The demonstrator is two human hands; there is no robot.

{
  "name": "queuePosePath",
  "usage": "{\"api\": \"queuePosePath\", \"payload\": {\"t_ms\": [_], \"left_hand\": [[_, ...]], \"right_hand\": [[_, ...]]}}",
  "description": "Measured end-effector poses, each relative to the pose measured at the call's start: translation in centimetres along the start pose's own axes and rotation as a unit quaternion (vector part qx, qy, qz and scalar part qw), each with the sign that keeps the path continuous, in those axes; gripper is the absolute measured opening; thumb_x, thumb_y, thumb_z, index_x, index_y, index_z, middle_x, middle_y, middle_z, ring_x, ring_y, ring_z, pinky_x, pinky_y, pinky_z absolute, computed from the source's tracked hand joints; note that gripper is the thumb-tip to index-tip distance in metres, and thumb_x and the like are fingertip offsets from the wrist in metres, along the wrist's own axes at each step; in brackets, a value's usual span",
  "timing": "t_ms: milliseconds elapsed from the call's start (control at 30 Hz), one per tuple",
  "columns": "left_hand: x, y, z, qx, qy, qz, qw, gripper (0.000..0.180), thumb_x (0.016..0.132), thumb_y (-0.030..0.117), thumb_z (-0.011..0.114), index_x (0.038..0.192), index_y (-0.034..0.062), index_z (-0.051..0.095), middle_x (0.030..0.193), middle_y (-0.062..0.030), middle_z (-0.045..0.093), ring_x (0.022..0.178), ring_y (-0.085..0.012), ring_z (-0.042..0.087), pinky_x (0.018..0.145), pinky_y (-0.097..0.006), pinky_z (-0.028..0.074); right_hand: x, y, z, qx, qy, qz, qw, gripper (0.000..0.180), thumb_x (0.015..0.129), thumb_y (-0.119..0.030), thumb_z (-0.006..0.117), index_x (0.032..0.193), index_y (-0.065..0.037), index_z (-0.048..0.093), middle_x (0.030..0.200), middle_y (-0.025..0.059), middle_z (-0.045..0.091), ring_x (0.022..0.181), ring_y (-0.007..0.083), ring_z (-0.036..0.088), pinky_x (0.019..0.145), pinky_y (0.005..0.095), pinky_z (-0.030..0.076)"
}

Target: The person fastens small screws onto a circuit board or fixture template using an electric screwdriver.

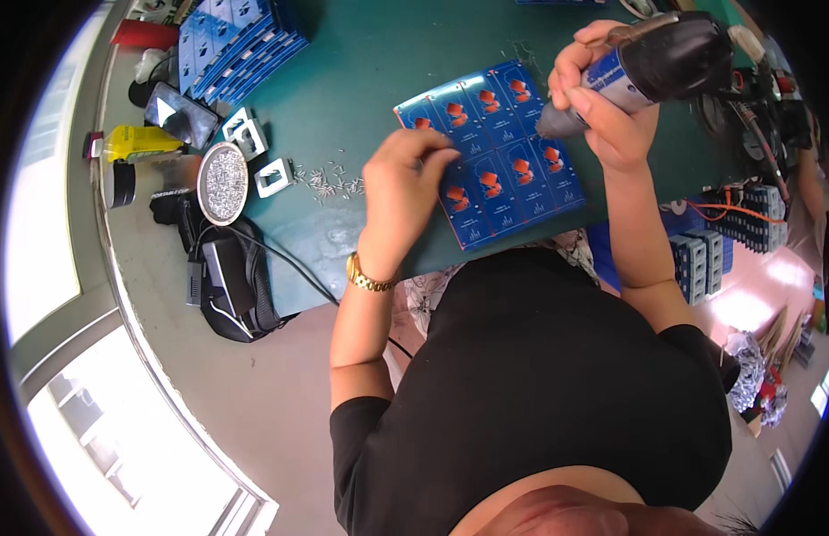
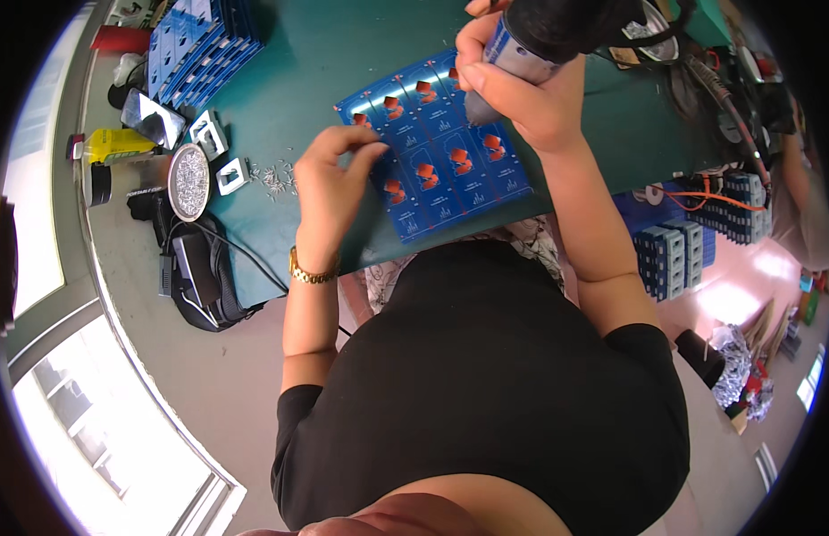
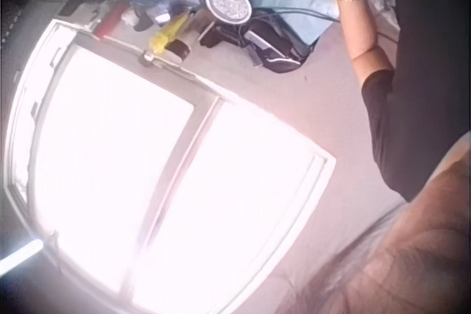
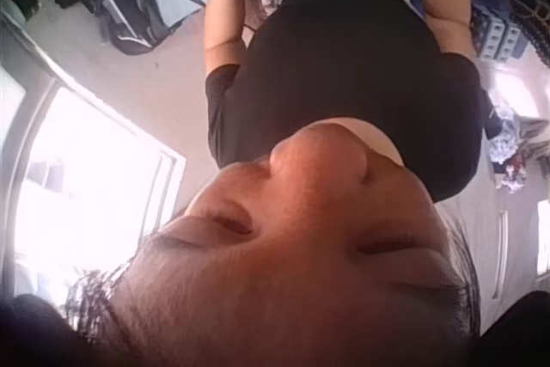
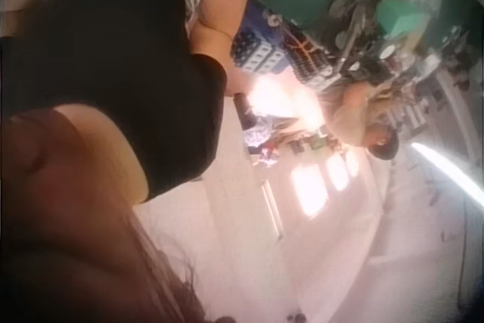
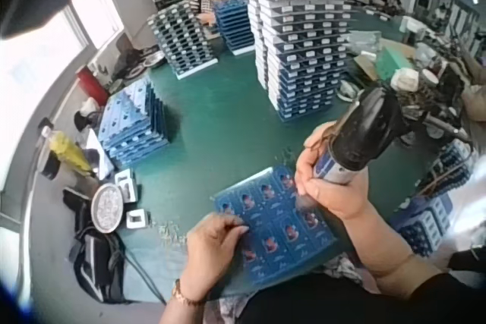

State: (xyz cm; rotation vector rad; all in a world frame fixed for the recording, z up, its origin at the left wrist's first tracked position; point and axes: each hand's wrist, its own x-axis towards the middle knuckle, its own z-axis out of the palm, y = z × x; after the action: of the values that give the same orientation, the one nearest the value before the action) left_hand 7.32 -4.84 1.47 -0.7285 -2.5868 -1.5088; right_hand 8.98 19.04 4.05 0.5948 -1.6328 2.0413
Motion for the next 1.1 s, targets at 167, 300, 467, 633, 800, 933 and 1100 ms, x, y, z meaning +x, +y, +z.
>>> {"api": "queuePosePath", "payload": {"t_ms": [167,300,467,633,800,933,1100], "left_hand": [[1.4,1.0,3.8,-0.036,-0.132,0.042,0.99,0.011,0.078,-0.001,0.071,0.088,0.0008,0.069,0.083,-0.0096,0.069,0.076,-0.0174,0.067,0.068,-0.03,0.052],[2.6,0.4,5.9,0.015,-0.139,0.114,0.984,0.012,0.075,0.001,0.073,0.086,0.0032,0.07,0.081,-0.0096,0.068,0.074,-0.024,0.066,0.068,-0.033,0.051],[2.6,-0.1,7.5,0.063,-0.096,0.14,0.983,0.01,0.071,0.006,0.074,0.08,0.007,0.069,0.093,-0.0048,0.065,0.088,-0.0233,0.061,0.079,-0.038,0.04],[2.8,-0.1,7.6,0.096,-0.104,0.205,0.968,0.009,0.071,0.009,0.074,0.079,0.0076,0.07,0.101,-0.0044,0.063,0.093,-0.0237,0.059,0.078,-0.037,0.039],[2.9,-0.1,7.1,0.104,-0.115,0.199,0.968,0.012,0.068,0.011,0.077,0.079,0.0098,0.073,0.1,-0.0018,0.065,0.09,-0.0219,0.059,0.08,-0.036,0.04],[3.0,-0.2,6.6,0.087,-0.104,0.167,0.977,0.012,0.068,0.013,0.079,0.078,0.0095,0.074,0.097,0.0004,0.067,0.09,-0.0208,0.059,0.083,-0.035,0.041],[3.1,-0.3,6.7,0.075,-0.103,0.157,0.979,0.011,0.067,0.014,0.078,0.077,0.0096,0.075,0.094,0.0012,0.067,0.089,-0.0199,0.058,0.083,-0.035,0.04]], "right_hand": [[-0.4,0.3,0.7,0.019,0.082,0.015,0.996,0.05,0.073,0.002,0.068,0.116,-0.002,0.044,0.079,0.0096,0.057,0.064,0.015,0.057,0.062,0.0281,0.048],[-0.9,0.5,0.4,0.067,0.052,0.033,0.996,0.054,0.071,0.007,0.068,0.118,-0.002,0.043,0.081,0.0093,0.058,0.069,0.0134,0.057,0.064,0.0283,0.048],[-1.5,0.9,-0.3,-0.06,0.012,-0.037,0.997,0.053,0.074,0.006,0.068,0.119,-0.002,0.041,0.092,0.0104,0.056,0.077,0.015,0.057,0.066,0.0281,0.048],[-1.6,-0.1,-0.2,-0.022,0.061,-0.047,0.997,0.049,0.077,0.003,0.06,0.123,0.003,0.042,0.085,0.0136,0.057,0.072,0.0193,0.058,0.069,0.0319,0.048],[-1.9,-0.5,-0.5,-0.027,0.06,-0.062,0.996,0.049,0.077,0.003,0.061,0.121,0.002,0.041,0.085,0.0137,0.057,0.072,0.0197,0.058,0.068,0.033,0.049],[-2.7,-1.0,-0.8,-0.013,0.053,-0.066,0.996,0.048,0.077,0.002,0.062,0.121,-0.002,0.041,0.083,0.0123,0.055,0.07,0.0196,0.056,0.068,0.0358,0.049],[-3.4,-1.6,-0.5,0.02,0.032,-0.114,0.993,0.051,0.074,0.01,0.059,0.119,-0.002,0.038,0.083,0.0115,0.058,0.07,0.0173,0.058,0.065,0.0322,0.052]]}}
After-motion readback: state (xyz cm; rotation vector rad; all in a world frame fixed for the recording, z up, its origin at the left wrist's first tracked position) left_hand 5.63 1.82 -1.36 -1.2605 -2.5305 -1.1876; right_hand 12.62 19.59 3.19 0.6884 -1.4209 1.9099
